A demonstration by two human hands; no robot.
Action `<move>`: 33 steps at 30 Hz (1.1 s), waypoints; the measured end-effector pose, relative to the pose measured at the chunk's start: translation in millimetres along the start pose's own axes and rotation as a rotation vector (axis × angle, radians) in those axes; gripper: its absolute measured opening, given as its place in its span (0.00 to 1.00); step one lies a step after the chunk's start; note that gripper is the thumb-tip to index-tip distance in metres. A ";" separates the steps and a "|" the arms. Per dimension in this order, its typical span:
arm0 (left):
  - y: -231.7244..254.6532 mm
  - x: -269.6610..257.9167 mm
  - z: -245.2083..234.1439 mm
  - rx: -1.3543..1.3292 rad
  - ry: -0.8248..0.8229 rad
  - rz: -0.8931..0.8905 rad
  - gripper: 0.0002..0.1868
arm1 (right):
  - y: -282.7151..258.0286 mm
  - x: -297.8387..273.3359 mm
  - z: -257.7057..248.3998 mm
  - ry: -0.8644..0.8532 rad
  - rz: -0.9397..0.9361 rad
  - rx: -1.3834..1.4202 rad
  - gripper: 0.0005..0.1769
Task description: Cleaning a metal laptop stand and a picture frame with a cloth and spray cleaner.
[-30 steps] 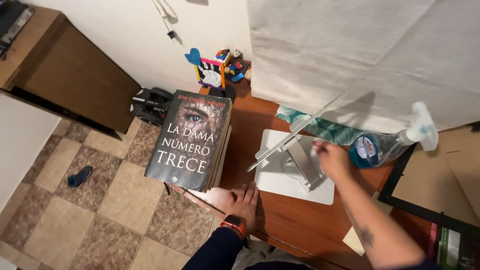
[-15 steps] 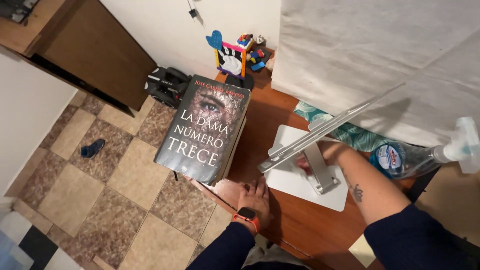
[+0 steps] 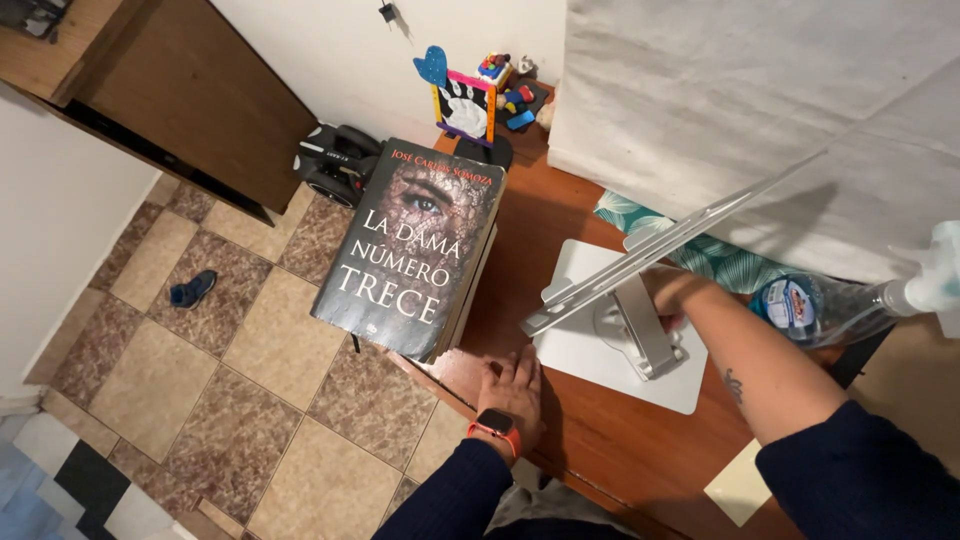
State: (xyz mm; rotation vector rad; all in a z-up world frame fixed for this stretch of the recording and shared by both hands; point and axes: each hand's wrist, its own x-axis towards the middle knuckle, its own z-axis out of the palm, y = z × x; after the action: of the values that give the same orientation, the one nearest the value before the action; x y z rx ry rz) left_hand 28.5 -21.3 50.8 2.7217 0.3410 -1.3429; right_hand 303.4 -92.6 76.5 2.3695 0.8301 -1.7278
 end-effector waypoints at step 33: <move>49.5 183.5 15.6 -0.155 1.275 0.895 0.51 | 79.4 47.9 185.0 1.468 -0.515 0.540 0.26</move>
State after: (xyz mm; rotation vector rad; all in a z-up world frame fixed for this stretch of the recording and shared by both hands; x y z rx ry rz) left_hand 136.3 -42.7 -105.1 2.5782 -0.6238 0.6277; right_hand 193.2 -212.7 -51.1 3.9211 1.1917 0.2151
